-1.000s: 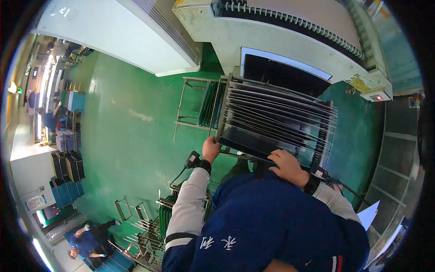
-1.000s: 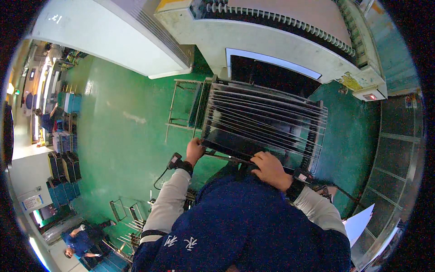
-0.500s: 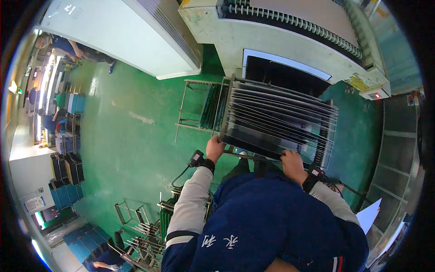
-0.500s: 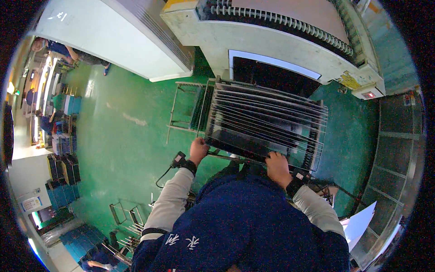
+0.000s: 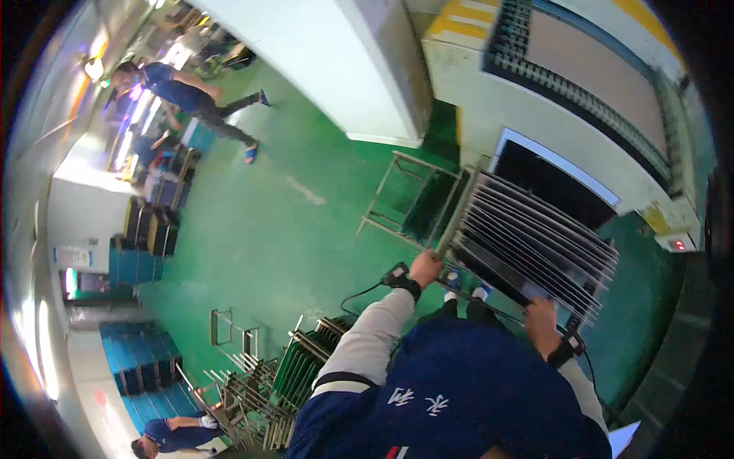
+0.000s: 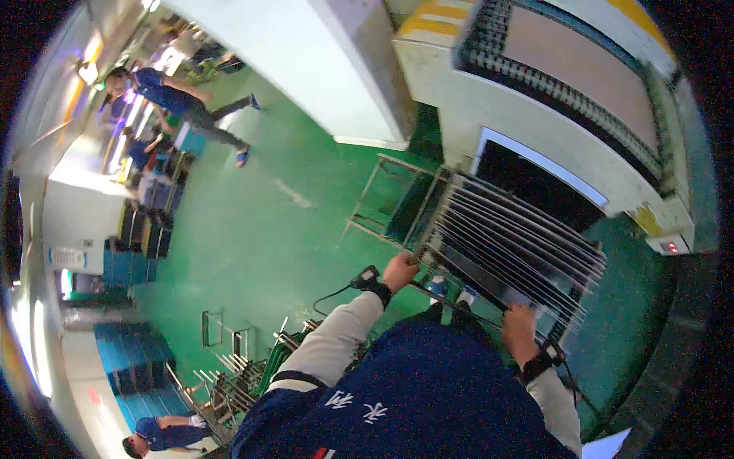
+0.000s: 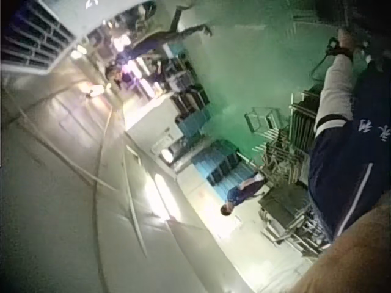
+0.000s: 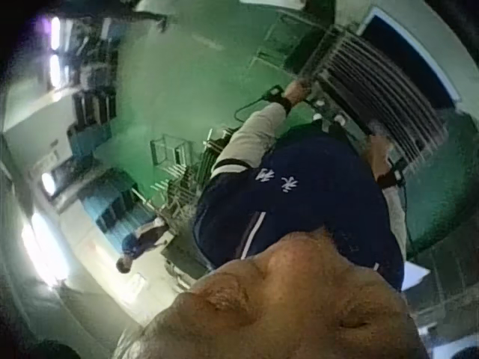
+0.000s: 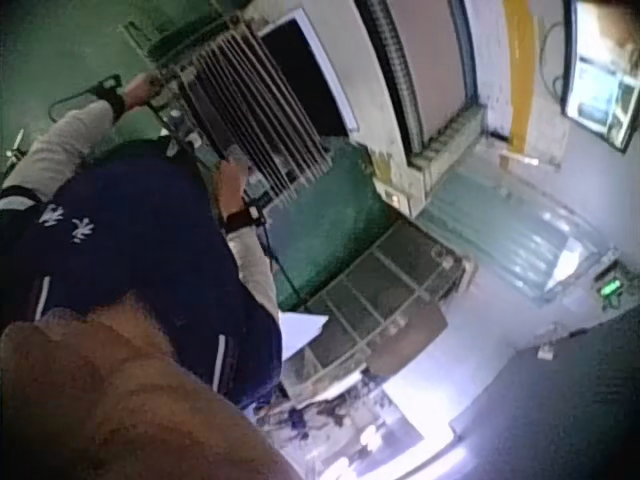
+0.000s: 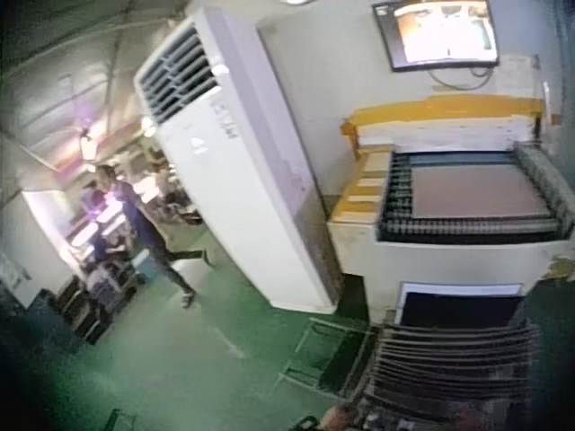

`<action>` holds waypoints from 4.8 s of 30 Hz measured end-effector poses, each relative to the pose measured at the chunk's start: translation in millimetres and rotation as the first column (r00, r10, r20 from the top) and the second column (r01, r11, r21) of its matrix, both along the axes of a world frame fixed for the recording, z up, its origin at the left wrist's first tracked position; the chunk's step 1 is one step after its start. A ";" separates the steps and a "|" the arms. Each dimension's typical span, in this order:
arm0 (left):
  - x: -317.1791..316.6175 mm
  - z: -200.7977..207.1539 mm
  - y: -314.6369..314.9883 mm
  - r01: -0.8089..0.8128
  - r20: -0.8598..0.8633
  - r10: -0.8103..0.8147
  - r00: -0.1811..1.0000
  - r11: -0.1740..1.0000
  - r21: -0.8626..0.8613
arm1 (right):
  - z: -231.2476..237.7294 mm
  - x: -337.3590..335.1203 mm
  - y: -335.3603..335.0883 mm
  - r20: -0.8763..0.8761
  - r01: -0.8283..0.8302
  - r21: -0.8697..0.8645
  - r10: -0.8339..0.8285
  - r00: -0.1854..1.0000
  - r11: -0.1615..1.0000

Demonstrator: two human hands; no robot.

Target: Feeding rectangular plates into an industrial processing machine.

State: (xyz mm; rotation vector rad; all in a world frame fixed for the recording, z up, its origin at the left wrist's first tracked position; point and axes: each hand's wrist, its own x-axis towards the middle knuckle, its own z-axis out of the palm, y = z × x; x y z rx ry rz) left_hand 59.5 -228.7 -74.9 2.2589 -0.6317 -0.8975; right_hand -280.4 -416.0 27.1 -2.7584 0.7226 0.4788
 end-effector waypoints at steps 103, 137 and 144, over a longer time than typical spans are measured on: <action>27.3 -24.7 3.7 -0.160 -0.352 0.127 0.927 0.985 -0.064 | 93.9 143.6 -267.1 -0.052 -0.348 0.937 -0.991 -0.127 -0.005; 26.4 -17.3 3.8 -0.176 -0.387 0.148 0.910 0.984 -0.038 | 95.5 159.0 -295.3 -0.020 -0.379 0.925 -0.995 -0.098 0.018; 18.5 5.4 -6.4 -0.189 -0.407 0.163 0.899 0.982 -0.025 | 92.0 159.6 -301.5 -0.045 -0.369 0.930 -0.992 -0.119 0.003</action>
